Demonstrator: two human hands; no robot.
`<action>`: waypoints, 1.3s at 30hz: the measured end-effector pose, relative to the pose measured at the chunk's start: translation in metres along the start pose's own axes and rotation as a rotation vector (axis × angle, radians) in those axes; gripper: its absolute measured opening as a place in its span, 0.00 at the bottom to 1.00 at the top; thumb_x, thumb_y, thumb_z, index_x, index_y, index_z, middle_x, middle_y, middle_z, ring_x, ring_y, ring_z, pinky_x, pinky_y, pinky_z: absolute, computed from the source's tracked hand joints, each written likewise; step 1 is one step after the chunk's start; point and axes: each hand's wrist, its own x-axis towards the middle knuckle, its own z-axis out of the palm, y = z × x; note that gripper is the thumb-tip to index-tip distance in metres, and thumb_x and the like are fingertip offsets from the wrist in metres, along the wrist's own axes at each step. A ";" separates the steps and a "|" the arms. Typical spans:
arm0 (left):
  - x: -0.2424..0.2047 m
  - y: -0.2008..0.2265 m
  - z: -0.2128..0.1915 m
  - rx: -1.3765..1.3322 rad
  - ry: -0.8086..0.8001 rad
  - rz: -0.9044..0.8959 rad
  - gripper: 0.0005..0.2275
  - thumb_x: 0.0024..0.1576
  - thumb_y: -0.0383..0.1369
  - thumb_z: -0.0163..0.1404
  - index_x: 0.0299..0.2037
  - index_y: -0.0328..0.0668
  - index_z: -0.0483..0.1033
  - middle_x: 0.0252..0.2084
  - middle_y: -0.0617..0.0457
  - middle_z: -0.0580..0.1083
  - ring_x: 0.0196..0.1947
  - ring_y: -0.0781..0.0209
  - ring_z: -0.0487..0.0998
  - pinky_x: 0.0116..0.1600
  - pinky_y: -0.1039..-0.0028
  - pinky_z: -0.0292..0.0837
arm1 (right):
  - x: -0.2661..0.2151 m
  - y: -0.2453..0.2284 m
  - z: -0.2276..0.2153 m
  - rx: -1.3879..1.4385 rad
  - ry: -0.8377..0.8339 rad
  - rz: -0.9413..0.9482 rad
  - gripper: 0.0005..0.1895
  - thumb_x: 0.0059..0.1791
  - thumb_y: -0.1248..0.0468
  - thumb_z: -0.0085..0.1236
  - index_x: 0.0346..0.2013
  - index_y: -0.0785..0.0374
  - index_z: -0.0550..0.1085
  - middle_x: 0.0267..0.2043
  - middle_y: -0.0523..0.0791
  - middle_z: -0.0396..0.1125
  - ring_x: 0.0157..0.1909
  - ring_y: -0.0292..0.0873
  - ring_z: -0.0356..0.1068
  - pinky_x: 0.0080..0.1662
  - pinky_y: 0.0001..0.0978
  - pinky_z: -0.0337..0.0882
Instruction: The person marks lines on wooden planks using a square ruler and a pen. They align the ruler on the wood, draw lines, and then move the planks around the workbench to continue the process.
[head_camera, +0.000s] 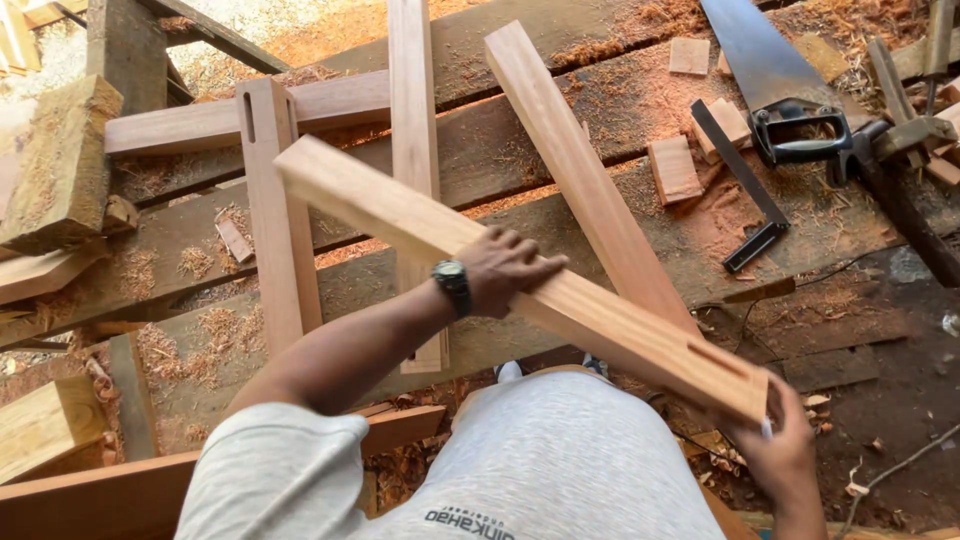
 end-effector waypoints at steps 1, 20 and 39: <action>0.010 0.004 0.001 -0.015 -0.030 0.073 0.41 0.47 0.47 0.60 0.73 0.62 0.56 0.49 0.50 0.73 0.45 0.50 0.73 0.50 0.56 0.69 | -0.006 0.019 -0.004 -0.030 -0.038 0.048 0.49 0.35 0.70 0.72 0.70 0.61 0.65 0.65 0.57 0.64 0.61 0.57 0.66 0.57 0.51 0.73; 0.219 0.052 0.037 -0.020 0.144 0.599 0.47 0.34 0.61 0.72 0.64 0.52 0.67 0.55 0.53 0.72 0.51 0.53 0.70 0.54 0.58 0.68 | -0.085 0.112 0.006 -0.175 0.622 0.158 0.42 0.34 0.68 0.82 0.61 0.70 0.76 0.52 0.56 0.72 0.47 0.56 0.71 0.45 0.47 0.70; 0.313 -0.051 0.083 -0.196 -0.270 0.303 0.44 0.31 0.44 0.70 0.67 0.69 0.72 0.63 0.58 0.75 0.64 0.50 0.73 0.71 0.49 0.60 | 0.068 0.124 -0.019 0.218 0.274 -0.177 0.45 0.32 0.62 0.82 0.60 0.63 0.68 0.56 0.57 0.70 0.64 0.60 0.68 0.63 0.56 0.66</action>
